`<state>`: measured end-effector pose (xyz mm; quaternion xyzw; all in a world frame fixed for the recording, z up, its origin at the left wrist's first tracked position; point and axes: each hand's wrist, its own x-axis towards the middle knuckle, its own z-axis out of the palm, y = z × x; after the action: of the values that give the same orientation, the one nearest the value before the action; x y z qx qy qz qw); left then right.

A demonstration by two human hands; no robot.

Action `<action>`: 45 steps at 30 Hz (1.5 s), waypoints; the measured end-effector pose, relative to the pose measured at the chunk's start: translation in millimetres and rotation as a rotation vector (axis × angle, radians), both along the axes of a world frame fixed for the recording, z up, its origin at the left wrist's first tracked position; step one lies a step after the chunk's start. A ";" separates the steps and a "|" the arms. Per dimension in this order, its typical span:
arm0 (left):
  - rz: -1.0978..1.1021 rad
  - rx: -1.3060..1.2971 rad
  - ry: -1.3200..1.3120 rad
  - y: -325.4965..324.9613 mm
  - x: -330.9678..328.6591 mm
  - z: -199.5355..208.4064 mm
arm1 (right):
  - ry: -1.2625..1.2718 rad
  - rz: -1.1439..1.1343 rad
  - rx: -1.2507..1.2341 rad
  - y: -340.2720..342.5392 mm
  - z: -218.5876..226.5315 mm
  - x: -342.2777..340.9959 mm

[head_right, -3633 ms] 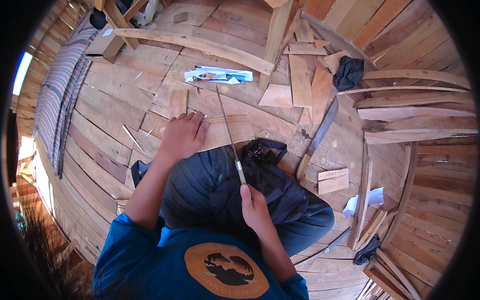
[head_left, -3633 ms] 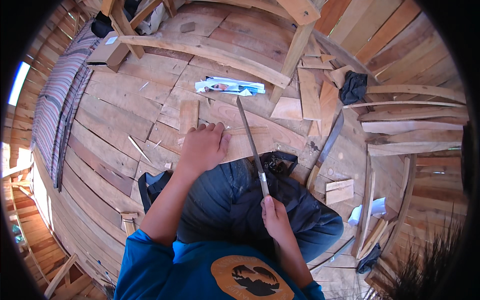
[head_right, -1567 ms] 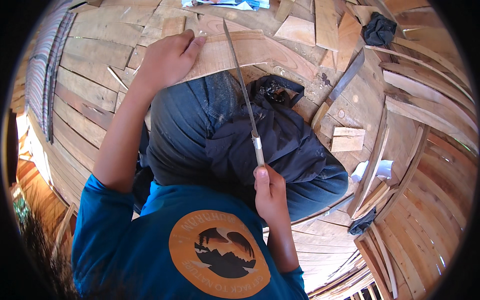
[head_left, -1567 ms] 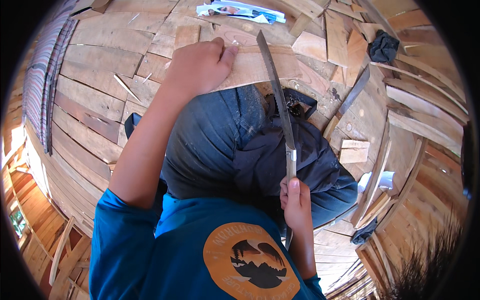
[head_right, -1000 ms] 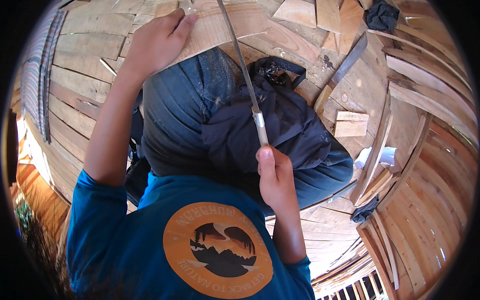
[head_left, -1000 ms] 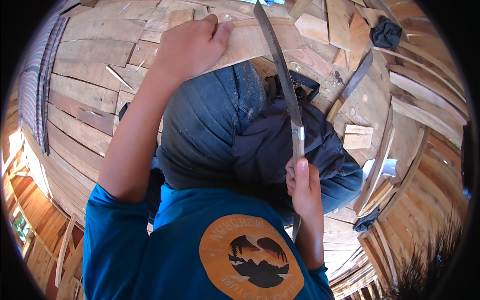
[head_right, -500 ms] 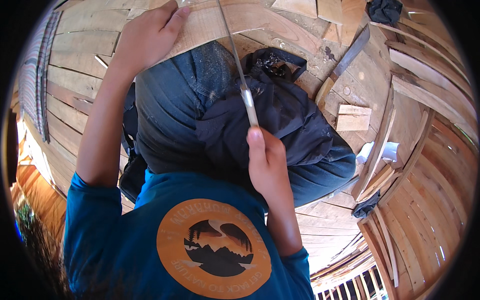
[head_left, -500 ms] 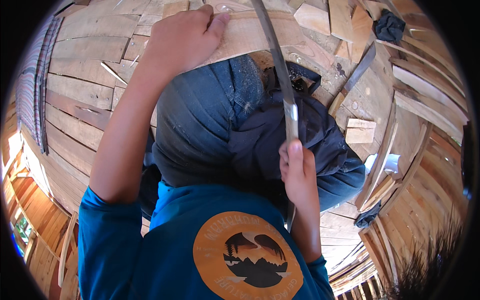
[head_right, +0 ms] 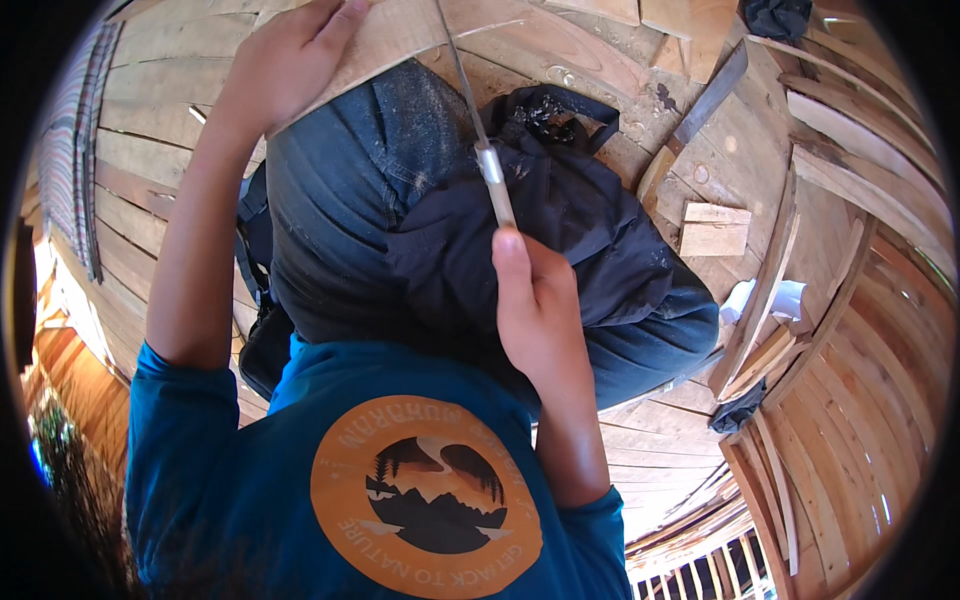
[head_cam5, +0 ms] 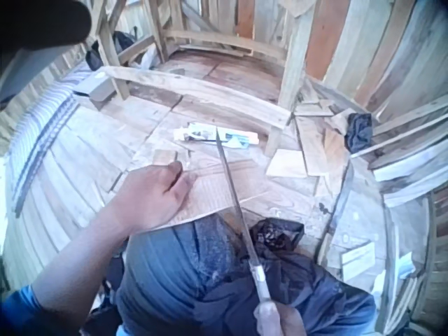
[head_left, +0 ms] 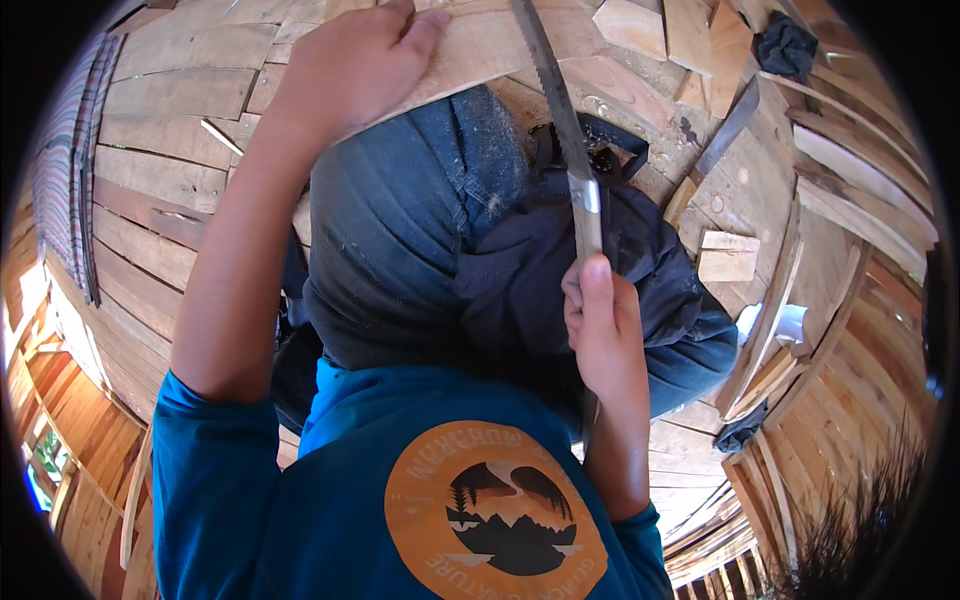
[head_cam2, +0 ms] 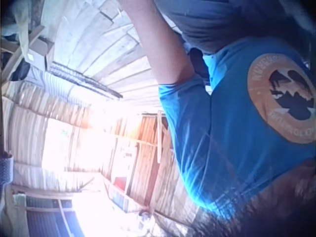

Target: The person saws a piece of wood using a hand saw while holding the wood steady by hand.

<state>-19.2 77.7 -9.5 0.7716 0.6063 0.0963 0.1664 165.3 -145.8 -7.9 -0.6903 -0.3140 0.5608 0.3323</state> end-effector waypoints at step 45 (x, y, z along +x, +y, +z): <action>-0.085 -0.101 0.098 7.8 -1.6 2.9 | -0.065 0.039 -0.031 -11.1 5.6 11.8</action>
<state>-20.8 85.5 -6.6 0.7910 0.5847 0.0204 0.1792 177.1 -156.9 -2.2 -0.7071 -0.3294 0.5489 0.3003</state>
